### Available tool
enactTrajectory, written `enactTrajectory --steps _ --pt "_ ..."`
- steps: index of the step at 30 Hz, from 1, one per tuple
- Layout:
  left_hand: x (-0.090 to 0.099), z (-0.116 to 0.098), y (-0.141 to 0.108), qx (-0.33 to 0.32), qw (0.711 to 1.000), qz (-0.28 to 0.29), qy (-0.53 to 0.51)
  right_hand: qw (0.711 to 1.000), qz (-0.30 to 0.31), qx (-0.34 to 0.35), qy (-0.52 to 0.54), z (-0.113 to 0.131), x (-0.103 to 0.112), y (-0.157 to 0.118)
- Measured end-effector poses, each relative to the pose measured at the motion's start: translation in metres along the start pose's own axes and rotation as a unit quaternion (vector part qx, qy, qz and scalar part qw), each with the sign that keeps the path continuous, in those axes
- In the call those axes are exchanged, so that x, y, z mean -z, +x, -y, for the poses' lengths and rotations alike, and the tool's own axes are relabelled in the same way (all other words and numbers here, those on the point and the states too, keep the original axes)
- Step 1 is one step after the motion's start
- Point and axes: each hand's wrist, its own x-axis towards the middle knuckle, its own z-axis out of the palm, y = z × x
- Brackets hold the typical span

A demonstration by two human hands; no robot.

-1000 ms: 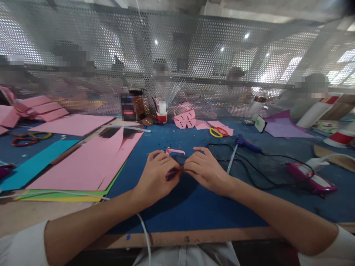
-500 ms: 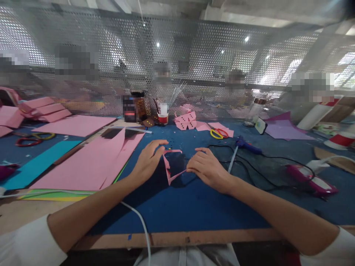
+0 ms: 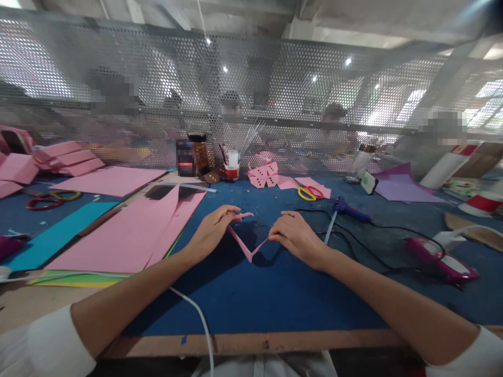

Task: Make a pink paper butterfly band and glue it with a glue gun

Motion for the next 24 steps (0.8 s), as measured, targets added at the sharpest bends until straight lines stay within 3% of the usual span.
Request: enactTrajectory --steps 7,13,24 --pt "-0.001 0.002 0.004 0.022 0.999 -0.017 -0.038 0.999 0.001 -0.012 0.034 -0.008 -0.002 0.000" --pt "0.000 -0.003 0.001 0.000 1.000 -0.020 0.010 0.999 0.028 -0.004 0.023 -0.008 -0.002 -0.003" --pt "0.000 -0.013 -0.006 -0.016 0.999 -0.036 0.004 0.999 0.021 -0.017 0.022 -0.016 -0.004 -0.004"
